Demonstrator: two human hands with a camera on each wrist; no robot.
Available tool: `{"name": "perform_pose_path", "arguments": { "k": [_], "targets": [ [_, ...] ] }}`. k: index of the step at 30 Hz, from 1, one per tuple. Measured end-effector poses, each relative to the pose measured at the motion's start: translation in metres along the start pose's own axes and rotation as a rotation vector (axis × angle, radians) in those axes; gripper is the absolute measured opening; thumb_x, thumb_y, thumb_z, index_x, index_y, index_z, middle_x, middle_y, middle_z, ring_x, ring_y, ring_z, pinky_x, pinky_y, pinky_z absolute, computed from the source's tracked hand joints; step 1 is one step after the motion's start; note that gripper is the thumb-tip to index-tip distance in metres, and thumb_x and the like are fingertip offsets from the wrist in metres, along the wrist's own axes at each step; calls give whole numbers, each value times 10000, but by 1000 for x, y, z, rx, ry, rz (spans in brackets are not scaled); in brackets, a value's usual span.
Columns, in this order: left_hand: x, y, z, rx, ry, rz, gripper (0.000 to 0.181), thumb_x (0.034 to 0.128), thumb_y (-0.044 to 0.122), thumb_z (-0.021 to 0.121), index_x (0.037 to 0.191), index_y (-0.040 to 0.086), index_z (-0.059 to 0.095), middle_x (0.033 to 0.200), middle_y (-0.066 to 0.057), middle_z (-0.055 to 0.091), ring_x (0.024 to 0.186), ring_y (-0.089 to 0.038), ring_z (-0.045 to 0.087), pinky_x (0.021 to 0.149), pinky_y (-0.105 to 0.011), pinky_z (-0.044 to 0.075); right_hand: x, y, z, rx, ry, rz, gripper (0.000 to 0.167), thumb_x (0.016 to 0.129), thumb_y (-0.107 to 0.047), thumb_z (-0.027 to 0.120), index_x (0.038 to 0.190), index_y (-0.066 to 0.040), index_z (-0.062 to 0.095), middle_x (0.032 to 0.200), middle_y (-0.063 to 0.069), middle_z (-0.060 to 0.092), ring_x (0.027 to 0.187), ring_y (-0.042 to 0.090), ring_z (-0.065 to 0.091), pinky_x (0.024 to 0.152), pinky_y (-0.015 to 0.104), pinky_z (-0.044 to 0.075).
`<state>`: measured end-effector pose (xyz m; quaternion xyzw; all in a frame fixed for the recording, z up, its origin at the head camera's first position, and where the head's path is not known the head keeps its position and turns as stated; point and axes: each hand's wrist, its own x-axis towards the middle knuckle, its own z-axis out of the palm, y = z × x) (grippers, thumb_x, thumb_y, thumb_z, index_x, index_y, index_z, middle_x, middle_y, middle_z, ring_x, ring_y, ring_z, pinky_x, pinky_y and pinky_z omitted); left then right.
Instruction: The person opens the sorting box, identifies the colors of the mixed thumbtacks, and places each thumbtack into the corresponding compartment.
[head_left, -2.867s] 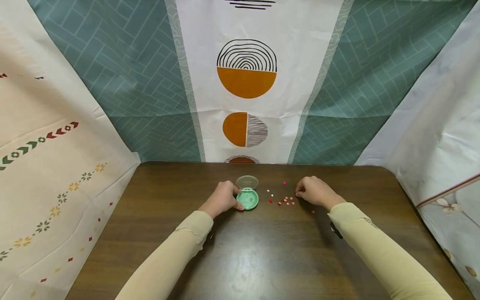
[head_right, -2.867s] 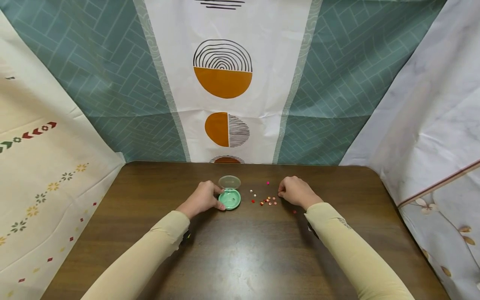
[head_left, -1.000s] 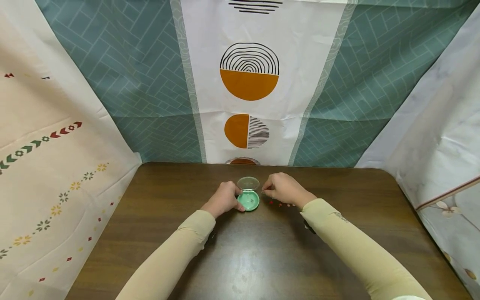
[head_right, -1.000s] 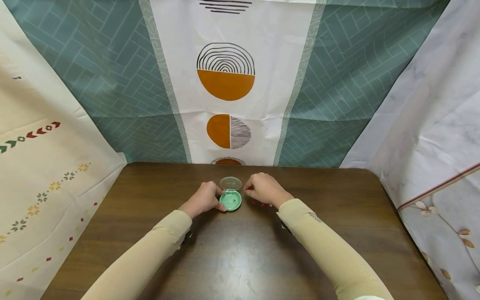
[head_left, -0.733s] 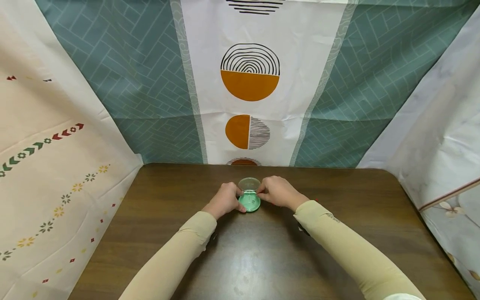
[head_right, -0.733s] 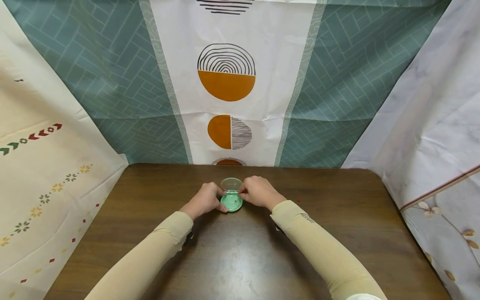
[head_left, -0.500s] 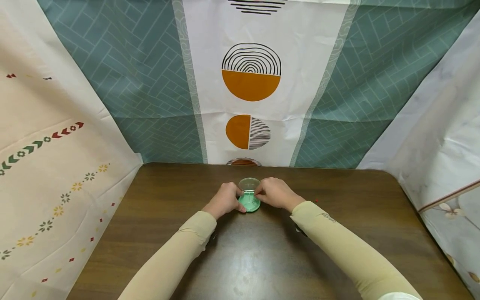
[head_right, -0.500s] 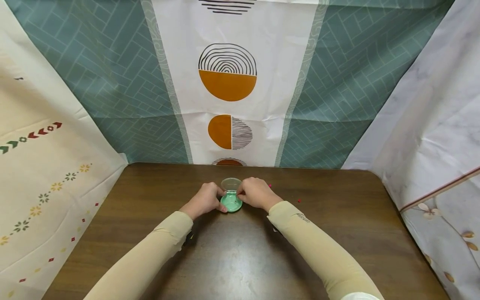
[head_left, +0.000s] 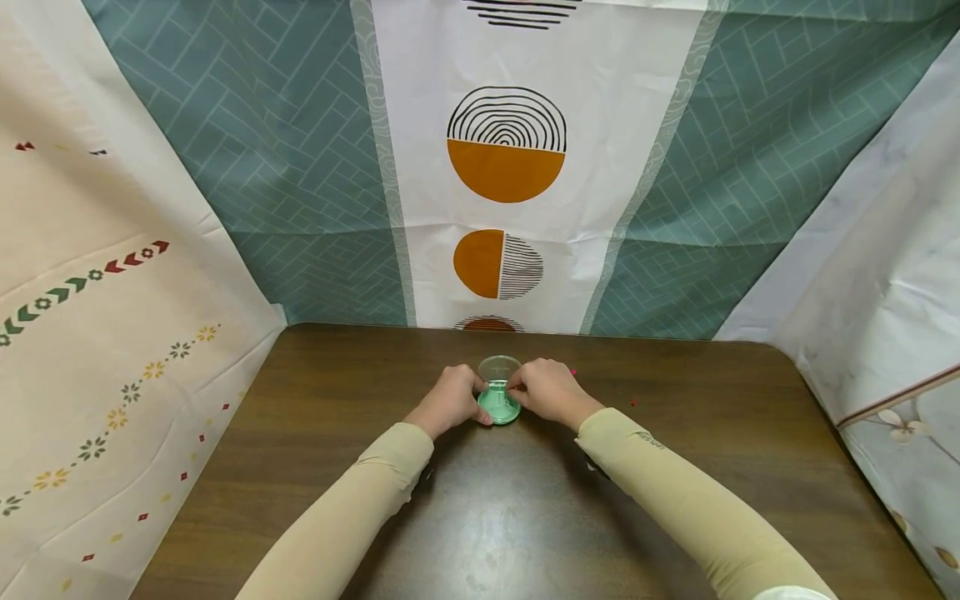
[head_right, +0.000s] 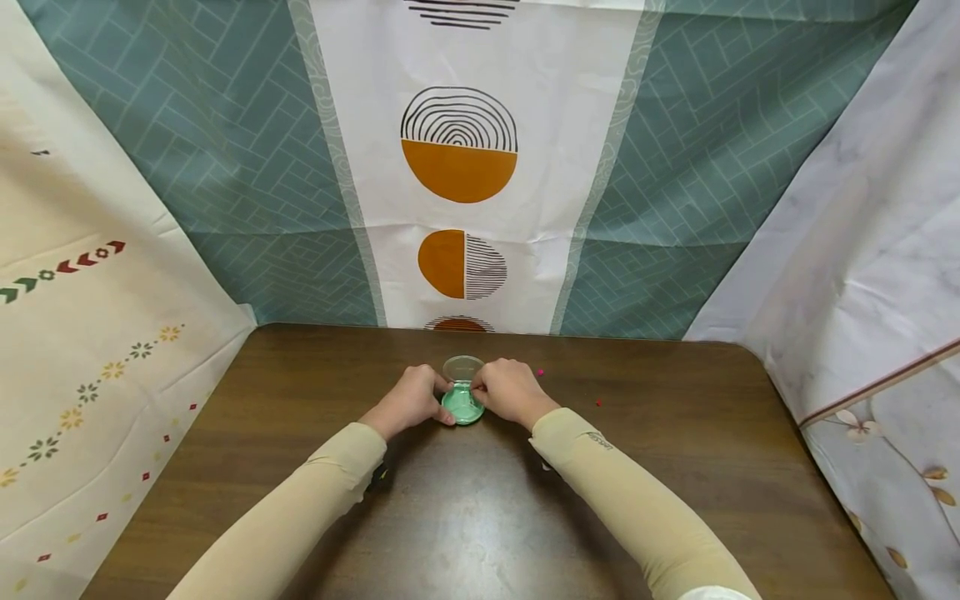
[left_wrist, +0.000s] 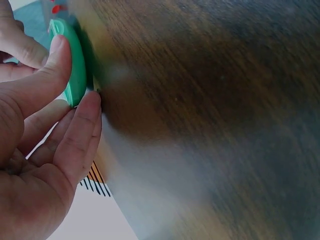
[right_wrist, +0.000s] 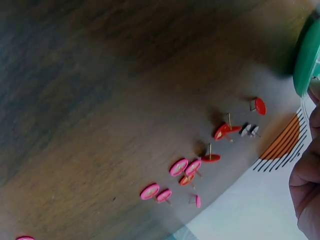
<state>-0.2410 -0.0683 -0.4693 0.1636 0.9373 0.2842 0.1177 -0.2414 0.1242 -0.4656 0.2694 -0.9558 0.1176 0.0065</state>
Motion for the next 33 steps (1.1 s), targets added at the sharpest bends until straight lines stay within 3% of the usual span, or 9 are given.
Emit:
{"name": "perform_pose_path", "arguments": {
  "k": [8, 24, 33],
  "targets": [
    [0, -1, 1, 8, -11, 0, 612, 569, 283, 887, 1111, 72, 697, 1135, -30, 685, 1096, -205, 601, 873, -320, 512, 1, -3, 6, 19, -31, 35, 119, 860, -291, 664, 924, -278, 763, 909, -138, 715, 761, 46, 623, 610, 261, 496],
    [0, 3, -2, 20, -3, 7, 590, 570, 279, 892, 1092, 75, 709, 1135, -31, 686, 1104, -214, 600, 890, -326, 507, 2, -4, 3, -34, -55, 28, 82, 836, -286, 687, 825, -257, 763, 782, -142, 685, 636, 23, 539, 558, 258, 459],
    [0, -1, 0, 9, -5, 9, 600, 563, 282, 896, 1092, 69, 708, 1134, -35, 686, 1102, -214, 598, 905, -334, 500, -5, 2, -4, 64, -11, 33, 121, 864, -258, 635, 894, -240, 751, 775, -156, 662, 646, -4, 530, 583, 222, 453]
  ]
}}
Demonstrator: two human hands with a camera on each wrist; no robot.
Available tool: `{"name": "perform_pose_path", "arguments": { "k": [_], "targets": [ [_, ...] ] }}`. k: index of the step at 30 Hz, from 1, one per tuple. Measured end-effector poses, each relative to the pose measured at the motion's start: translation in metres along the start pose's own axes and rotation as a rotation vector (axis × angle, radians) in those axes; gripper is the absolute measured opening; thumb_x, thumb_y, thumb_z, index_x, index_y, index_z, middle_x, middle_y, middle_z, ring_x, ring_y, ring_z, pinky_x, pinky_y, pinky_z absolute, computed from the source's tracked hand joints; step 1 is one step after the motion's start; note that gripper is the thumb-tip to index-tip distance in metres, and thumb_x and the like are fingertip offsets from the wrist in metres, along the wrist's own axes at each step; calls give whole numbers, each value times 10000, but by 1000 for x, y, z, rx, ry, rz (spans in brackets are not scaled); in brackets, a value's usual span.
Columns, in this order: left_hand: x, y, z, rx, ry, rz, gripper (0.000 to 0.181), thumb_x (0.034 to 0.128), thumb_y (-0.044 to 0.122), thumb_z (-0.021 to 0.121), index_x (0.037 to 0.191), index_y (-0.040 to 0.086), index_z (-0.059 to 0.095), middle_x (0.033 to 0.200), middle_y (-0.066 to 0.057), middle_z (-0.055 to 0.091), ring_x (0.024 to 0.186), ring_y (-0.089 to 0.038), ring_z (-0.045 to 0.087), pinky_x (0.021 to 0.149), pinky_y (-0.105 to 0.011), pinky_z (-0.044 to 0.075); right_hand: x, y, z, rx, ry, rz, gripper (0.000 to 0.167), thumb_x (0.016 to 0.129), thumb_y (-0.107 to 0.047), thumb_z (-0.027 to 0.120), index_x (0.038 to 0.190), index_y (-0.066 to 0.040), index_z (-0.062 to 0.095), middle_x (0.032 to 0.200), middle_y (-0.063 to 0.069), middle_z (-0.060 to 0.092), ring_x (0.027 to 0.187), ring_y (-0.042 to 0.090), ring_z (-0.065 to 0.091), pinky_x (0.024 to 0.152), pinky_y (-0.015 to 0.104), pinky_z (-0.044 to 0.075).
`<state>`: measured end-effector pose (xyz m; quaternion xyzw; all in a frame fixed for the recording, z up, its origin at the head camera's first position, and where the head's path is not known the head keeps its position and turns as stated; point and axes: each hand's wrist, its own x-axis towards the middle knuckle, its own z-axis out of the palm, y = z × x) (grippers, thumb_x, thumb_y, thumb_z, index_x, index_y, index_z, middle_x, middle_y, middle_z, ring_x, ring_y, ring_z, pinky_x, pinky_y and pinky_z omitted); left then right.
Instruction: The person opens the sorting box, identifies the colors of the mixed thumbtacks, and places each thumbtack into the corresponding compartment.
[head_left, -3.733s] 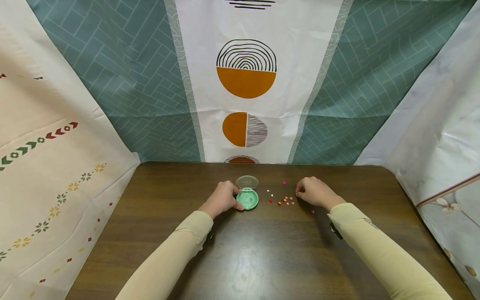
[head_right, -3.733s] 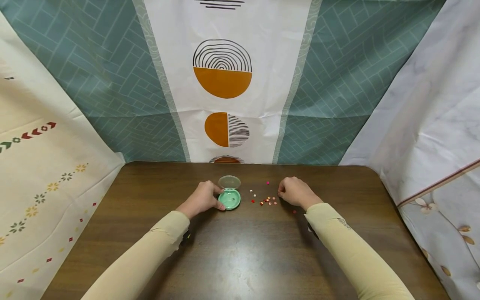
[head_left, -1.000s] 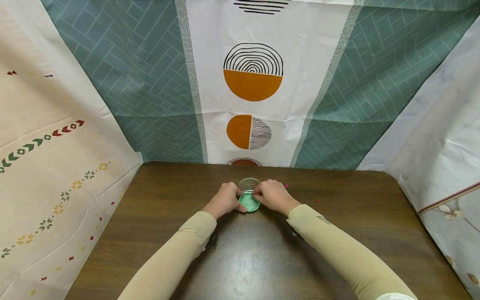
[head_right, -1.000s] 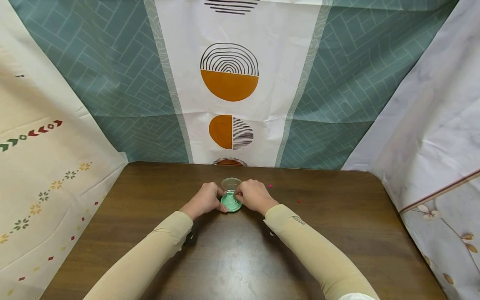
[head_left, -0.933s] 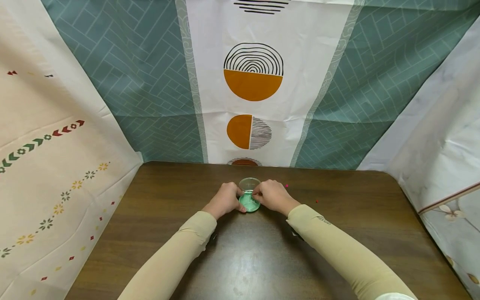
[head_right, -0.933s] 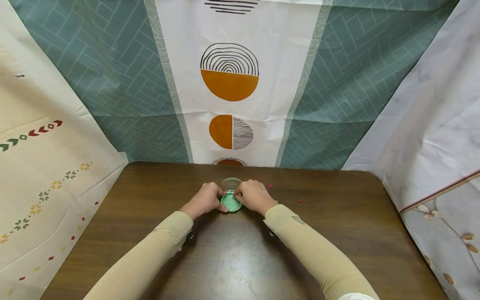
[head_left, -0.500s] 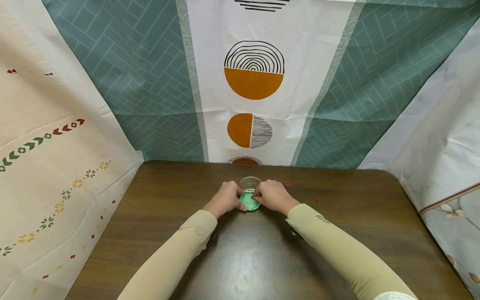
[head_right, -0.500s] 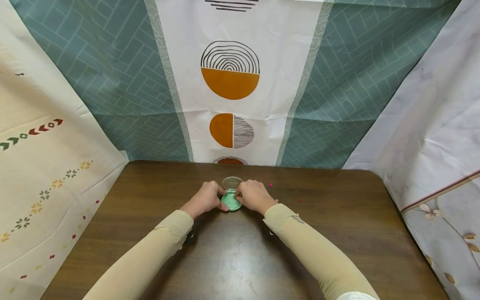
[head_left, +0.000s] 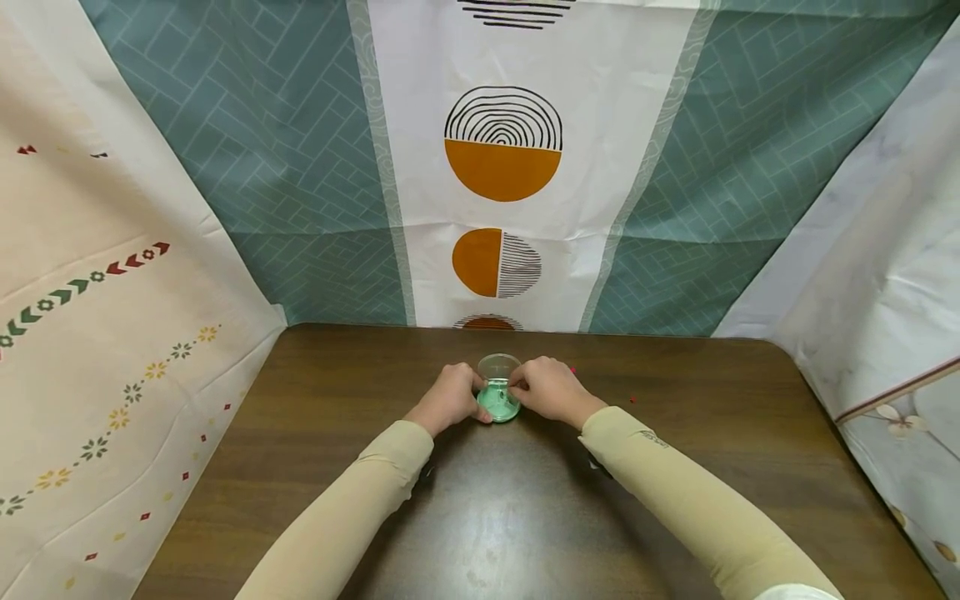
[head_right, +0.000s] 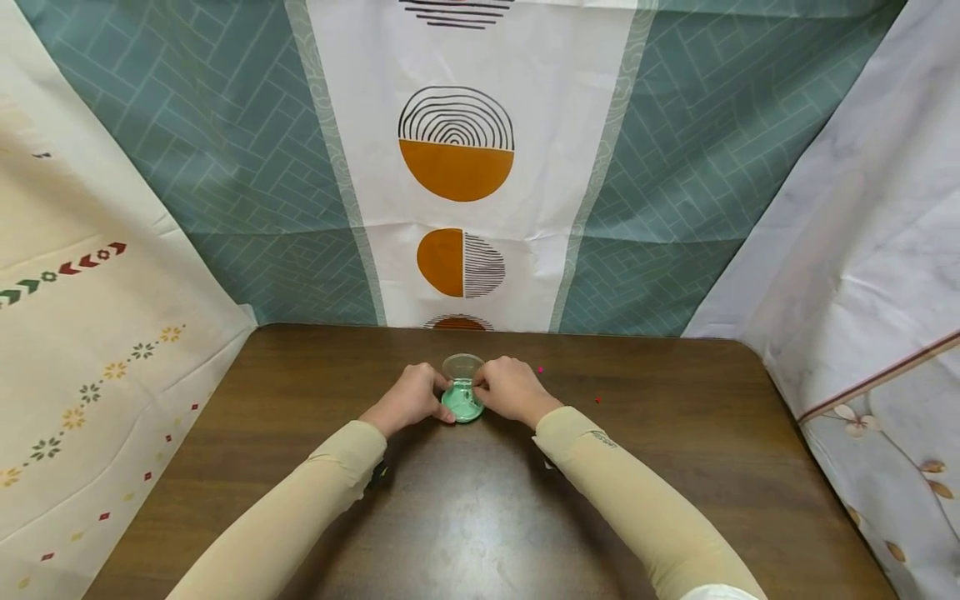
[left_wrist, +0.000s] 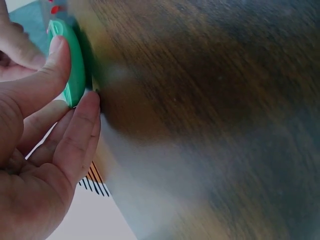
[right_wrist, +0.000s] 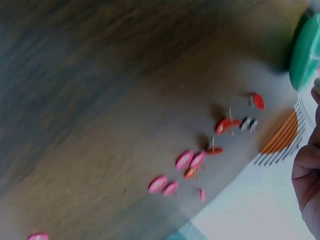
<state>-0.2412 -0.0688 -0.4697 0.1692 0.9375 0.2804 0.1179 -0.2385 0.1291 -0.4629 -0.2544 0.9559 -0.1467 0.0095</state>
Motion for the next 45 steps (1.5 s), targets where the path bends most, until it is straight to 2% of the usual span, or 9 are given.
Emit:
{"name": "perform_pose_path", "arguments": {
  "k": [7, 11, 16, 23, 27, 32, 36, 40, 45],
  "targets": [
    [0, -6, 2, -4, 4, 21, 594, 549, 279, 907, 1074, 76, 718, 1112, -21, 694, 1090, -210, 600, 920, -343, 487, -10, 20, -19, 124, 112, 66, 142, 869, -228, 639, 947, -165, 739, 800, -96, 648, 657, 33, 545, 633, 236, 481],
    [-1, -8, 2, -20, 0, 25, 593, 547, 265, 908, 1074, 73, 715, 1121, -28, 690, 1097, -211, 596, 922, -352, 486, -15, 35, -28, 148, 117, 117, 148, 882, -196, 625, 956, -133, 737, 830, -61, 666, 690, 68, 578, 659, 267, 498],
    [-5, -8, 1, -43, -12, 14, 625, 549, 249, 908, 1108, 69, 695, 1130, -47, 685, 1119, -216, 582, 937, -362, 476, -21, 46, -30, 137, 39, 142, 150, 875, -173, 645, 980, -114, 735, 883, -40, 705, 741, 63, 609, 694, 284, 519],
    [-9, -4, 4, -57, -7, 21, 690, 577, 294, 894, 1174, 46, 653, 1142, -74, 678, 1100, -203, 594, 926, -352, 481, -27, 47, -23, 207, -130, 128, 118, 870, -109, 644, 939, -121, 739, 810, 4, 702, 412, 99, 543, 452, 262, 476],
    [-9, -1, 8, -36, 6, 38, 633, 610, 328, 873, 1141, 49, 672, 1116, -56, 688, 1027, -182, 604, 869, -328, 492, -28, 45, -18, 146, -139, 107, 108, 866, -129, 657, 920, -151, 748, 810, -44, 698, 453, 57, 538, 487, 231, 465],
    [-8, 1, 12, -12, 24, 57, 467, 599, 335, 877, 972, 104, 719, 865, 34, 703, 767, -131, 554, 678, -271, 456, -27, 44, -16, 72, -137, 95, 95, 861, -172, 671, 913, -176, 750, 807, -94, 690, 517, 23, 542, 552, 222, 463],
    [-7, 2, 13, -8, 26, 57, 412, 593, 336, 880, 901, 118, 717, 774, 54, 674, 689, -112, 494, 612, -245, 416, -27, 43, -15, 50, -141, 85, 90, 847, -170, 684, 905, -182, 753, 828, -94, 698, 577, 25, 544, 591, 229, 465],
    [-7, 3, 11, 3, 24, 46, 437, 595, 352, 876, 922, 106, 721, 865, 23, 698, 716, -115, 501, 628, -249, 425, -28, 42, -16, 22, -137, 75, 88, 839, -166, 689, 888, -198, 754, 843, -101, 700, 645, 36, 543, 631, 239, 469],
    [-7, 5, 9, 18, 18, 11, 571, 603, 374, 870, 1067, 83, 710, 1103, -44, 689, 897, -126, 569, 755, -282, 477, -27, 42, -16, -6, -136, 66, 81, 842, -165, 679, 823, -219, 737, 770, -133, 660, 652, 43, 535, 645, 247, 468]
  ]
}}
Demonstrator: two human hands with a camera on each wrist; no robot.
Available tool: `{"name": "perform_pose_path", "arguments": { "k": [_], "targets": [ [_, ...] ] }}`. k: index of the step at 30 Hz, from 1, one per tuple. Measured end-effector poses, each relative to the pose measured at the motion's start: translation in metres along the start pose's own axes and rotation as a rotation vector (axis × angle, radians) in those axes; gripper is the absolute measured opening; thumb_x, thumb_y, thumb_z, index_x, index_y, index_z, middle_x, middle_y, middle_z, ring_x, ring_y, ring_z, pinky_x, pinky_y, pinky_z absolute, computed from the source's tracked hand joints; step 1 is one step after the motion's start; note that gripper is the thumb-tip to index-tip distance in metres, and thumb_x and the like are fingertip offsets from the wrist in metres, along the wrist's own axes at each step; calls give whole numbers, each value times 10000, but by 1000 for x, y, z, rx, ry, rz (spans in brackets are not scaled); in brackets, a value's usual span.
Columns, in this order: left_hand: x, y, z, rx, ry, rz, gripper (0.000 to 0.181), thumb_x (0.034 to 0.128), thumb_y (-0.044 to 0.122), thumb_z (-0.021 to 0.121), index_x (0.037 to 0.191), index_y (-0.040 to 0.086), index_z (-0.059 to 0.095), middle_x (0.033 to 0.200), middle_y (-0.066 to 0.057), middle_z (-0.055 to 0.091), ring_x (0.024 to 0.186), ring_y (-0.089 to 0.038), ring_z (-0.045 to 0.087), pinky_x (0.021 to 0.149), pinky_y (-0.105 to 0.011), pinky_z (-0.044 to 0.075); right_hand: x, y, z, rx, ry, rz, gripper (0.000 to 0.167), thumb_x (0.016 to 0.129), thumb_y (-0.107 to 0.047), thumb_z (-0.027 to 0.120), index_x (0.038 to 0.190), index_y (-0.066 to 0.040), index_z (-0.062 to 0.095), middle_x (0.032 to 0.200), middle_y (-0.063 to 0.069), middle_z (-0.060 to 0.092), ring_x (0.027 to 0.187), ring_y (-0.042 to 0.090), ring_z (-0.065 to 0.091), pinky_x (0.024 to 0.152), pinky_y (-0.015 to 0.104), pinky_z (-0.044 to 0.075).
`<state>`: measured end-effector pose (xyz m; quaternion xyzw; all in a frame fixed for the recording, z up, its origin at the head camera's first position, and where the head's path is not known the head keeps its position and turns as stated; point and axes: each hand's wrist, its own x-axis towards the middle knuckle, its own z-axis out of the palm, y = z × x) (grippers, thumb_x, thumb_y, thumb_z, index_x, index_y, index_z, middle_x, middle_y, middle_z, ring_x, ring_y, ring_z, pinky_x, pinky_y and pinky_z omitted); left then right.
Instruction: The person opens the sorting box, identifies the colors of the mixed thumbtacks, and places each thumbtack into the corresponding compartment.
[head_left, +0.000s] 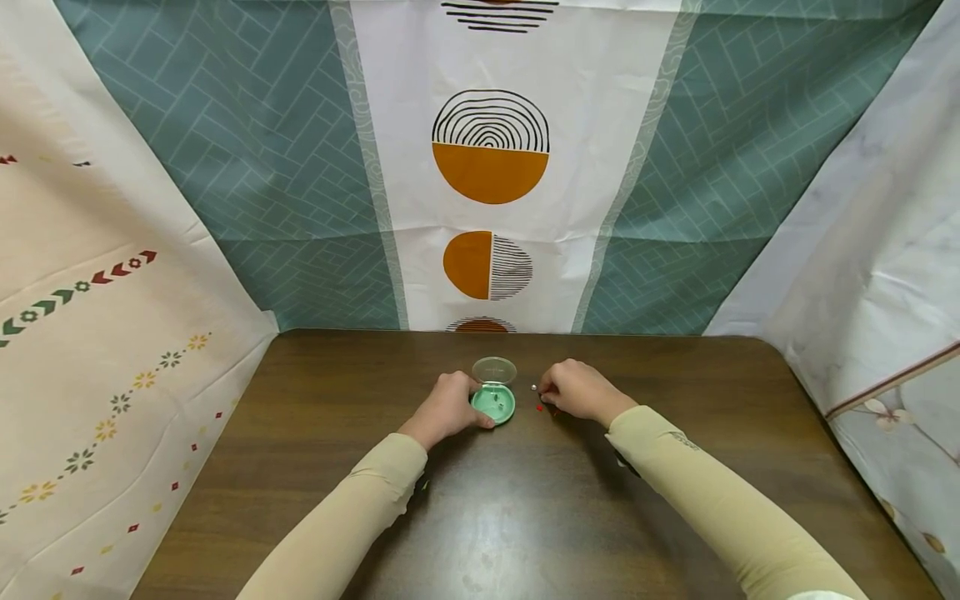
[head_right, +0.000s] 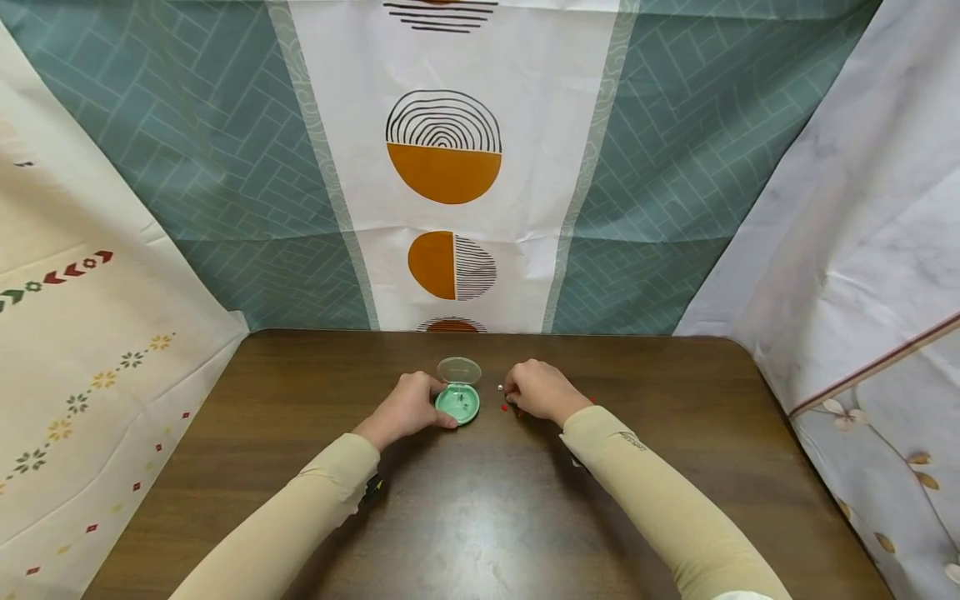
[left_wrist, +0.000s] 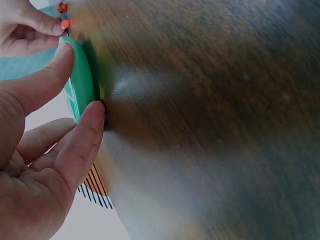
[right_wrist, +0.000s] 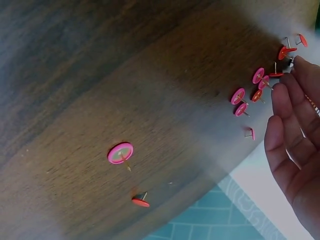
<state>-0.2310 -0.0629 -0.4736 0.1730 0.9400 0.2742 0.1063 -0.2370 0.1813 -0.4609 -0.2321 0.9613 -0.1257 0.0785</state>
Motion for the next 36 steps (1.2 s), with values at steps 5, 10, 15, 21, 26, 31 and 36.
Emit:
{"name": "perform_pose_path", "arguments": {
  "k": [5, 10, 15, 21, 26, 31, 36],
  "targets": [
    [1, -1, 0, 2, -1, 2, 503, 600, 364, 873, 986, 80, 721, 1011, -23, 702, 812, -125, 545, 687, -265, 459, 1, 0, 2, -20, -10, -5, 126, 843, -155, 669, 746, -231, 698, 688, -149, 600, 623, 52, 515, 620, 250, 447],
    [2, -1, 0, 2, 6, 14, 464, 597, 363, 875, 939, 90, 722, 986, -17, 704, 753, -125, 514, 641, -248, 426, 2, 0, 2, -33, -9, -2, 130, 845, -170, 661, 738, -234, 697, 643, -156, 576, 599, 48, 509, 616, 254, 447],
    [2, -2, 0, -3, 10, 21, 459, 588, 362, 880, 931, 96, 730, 1032, -37, 704, 774, -127, 534, 652, -250, 435, 1, -2, 0, -34, -17, 0, 125, 855, -205, 648, 751, -236, 710, 591, -171, 571, 562, 28, 517, 623, 256, 461],
    [2, -3, 1, -15, 10, 22, 523, 588, 354, 881, 999, 68, 727, 1068, -66, 701, 816, -127, 560, 689, -257, 458, 0, -4, -1, -48, -23, 8, 160, 840, -190, 625, 708, -244, 697, 557, -177, 563, 541, 34, 511, 576, 249, 443],
    [2, -2, 1, -12, 10, 18, 551, 583, 352, 884, 1023, 63, 723, 1080, -69, 699, 845, -130, 575, 717, -265, 471, 0, -4, 0, -58, -27, 39, 150, 822, -186, 640, 692, -249, 680, 587, -156, 571, 560, 58, 509, 576, 256, 442],
    [2, -1, 1, -13, 12, 22, 481, 579, 347, 887, 952, 83, 735, 1034, -44, 707, 788, -130, 547, 667, -249, 447, 1, -4, -1, -92, -31, 86, 144, 779, -205, 667, 643, -248, 646, 604, -119, 579, 589, 88, 518, 580, 275, 447],
    [2, -2, 1, -13, 21, 22, 523, 568, 344, 892, 987, 73, 734, 1054, -53, 705, 801, -120, 554, 679, -241, 450, 2, -4, -1, -101, -55, 136, 104, 733, -227, 684, 638, -240, 643, 664, -101, 600, 627, 100, 533, 587, 291, 459]
  ]
}}
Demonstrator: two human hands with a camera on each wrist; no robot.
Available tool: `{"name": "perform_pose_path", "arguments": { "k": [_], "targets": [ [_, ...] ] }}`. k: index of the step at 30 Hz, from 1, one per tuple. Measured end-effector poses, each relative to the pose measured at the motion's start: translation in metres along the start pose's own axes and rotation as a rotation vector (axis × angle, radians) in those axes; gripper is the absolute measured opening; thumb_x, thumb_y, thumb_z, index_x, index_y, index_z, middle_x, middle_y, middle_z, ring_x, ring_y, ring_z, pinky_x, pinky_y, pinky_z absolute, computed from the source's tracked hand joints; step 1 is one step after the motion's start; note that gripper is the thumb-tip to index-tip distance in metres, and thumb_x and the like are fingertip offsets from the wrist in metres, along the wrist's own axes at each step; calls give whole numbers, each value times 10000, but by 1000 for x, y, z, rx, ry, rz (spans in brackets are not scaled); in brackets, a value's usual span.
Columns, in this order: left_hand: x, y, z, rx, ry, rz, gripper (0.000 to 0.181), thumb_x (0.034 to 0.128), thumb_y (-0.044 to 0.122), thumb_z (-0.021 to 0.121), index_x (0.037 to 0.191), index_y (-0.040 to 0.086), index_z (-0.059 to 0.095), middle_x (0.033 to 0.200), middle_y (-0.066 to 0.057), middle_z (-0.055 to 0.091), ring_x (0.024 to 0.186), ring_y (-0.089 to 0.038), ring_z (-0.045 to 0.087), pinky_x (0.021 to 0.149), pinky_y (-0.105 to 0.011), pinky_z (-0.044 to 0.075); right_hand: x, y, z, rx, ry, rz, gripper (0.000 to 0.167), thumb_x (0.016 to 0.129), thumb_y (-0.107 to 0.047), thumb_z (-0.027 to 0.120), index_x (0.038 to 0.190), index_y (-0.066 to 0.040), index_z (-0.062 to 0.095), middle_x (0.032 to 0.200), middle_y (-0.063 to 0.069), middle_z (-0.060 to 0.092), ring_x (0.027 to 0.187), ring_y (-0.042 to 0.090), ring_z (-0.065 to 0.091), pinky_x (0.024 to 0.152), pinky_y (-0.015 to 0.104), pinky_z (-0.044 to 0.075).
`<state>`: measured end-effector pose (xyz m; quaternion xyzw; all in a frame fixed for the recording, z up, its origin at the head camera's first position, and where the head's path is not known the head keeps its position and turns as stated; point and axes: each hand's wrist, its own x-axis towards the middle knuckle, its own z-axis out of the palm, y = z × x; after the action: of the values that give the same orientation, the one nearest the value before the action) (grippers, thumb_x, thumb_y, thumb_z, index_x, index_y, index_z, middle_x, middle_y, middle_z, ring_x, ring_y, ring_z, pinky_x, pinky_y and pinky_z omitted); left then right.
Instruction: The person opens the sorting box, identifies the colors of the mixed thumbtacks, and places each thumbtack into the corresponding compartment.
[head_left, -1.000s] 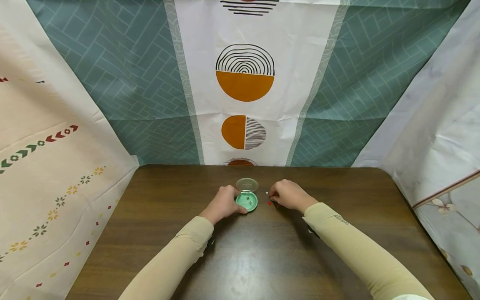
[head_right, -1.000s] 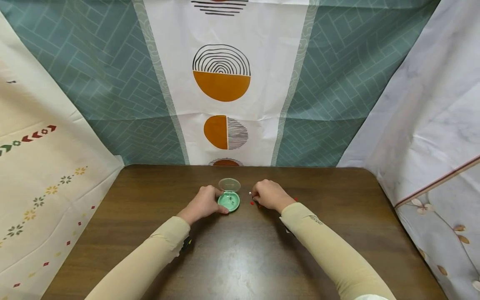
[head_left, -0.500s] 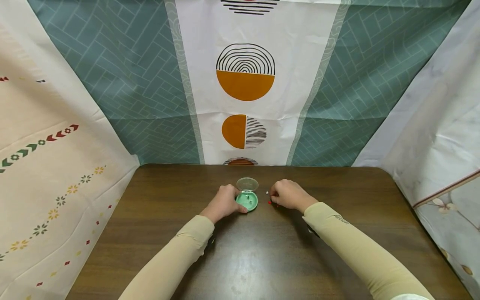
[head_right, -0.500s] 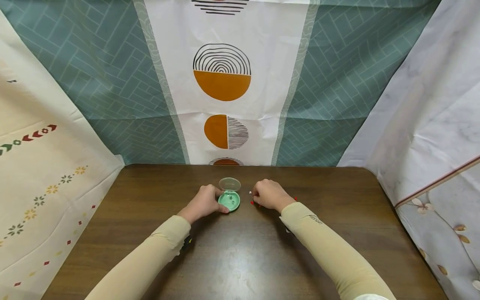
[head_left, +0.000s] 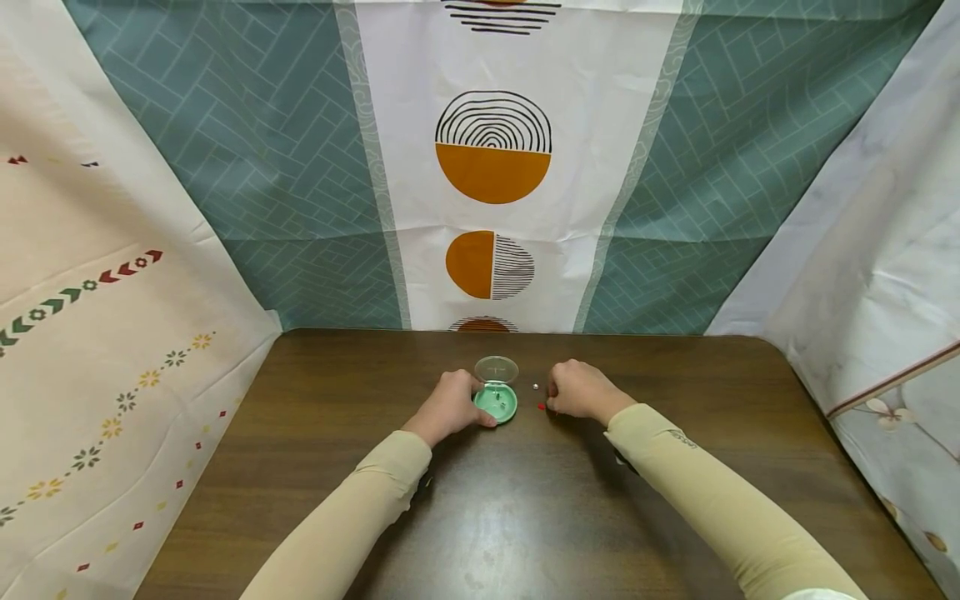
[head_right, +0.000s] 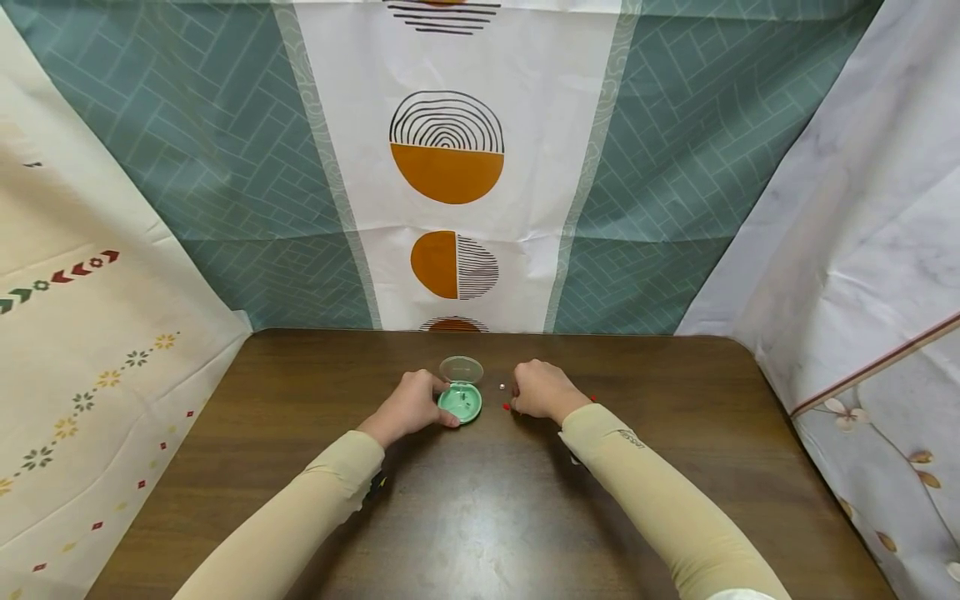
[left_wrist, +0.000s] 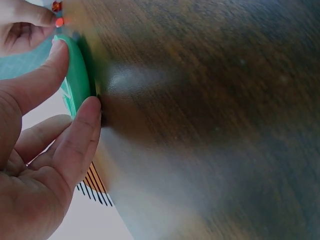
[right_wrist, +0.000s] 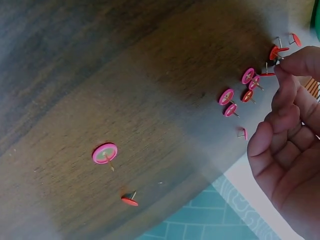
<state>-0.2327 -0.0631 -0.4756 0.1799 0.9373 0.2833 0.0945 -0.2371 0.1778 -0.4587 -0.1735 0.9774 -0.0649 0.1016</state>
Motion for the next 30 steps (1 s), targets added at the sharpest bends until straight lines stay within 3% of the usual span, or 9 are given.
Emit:
{"name": "perform_pose_path", "arguments": {
  "k": [12, 18, 24, 30],
  "targets": [
    [1, 1, -2, 0, -7, -19, 562, 554, 343, 900, 1005, 55, 730, 1026, -50, 709, 824, -143, 561, 725, -277, 470, 0, 4, -1, 49, -42, -11, 138, 760, -167, 607, 643, -239, 620, 611, -119, 590, 610, 100, 533, 572, 278, 432],
    [1, 1, -2, 2, -8, -17, 580, 555, 342, 899, 1028, 55, 726, 1058, -61, 705, 873, -148, 590, 753, -286, 484, 0, 6, -2, 135, 11, -76, 162, 844, -179, 608, 701, -220, 673, 565, -131, 585, 516, 72, 528, 542, 247, 439],
    [2, 1, -2, 0, -7, -17, 611, 553, 350, 899, 1043, 33, 719, 1074, -78, 700, 929, -171, 611, 808, -322, 505, 1, 2, -6, 217, 63, -110, 133, 881, -226, 615, 801, -196, 717, 655, -135, 618, 431, 70, 528, 538, 253, 459],
    [1, 2, -2, -11, 2, -28, 663, 546, 349, 902, 1087, 22, 701, 1101, -100, 691, 1003, -199, 620, 872, -351, 503, 2, -6, -7, 271, 115, -156, 99, 882, -234, 638, 868, -190, 726, 764, -142, 651, 533, 33, 548, 645, 263, 479]
  ]
}}
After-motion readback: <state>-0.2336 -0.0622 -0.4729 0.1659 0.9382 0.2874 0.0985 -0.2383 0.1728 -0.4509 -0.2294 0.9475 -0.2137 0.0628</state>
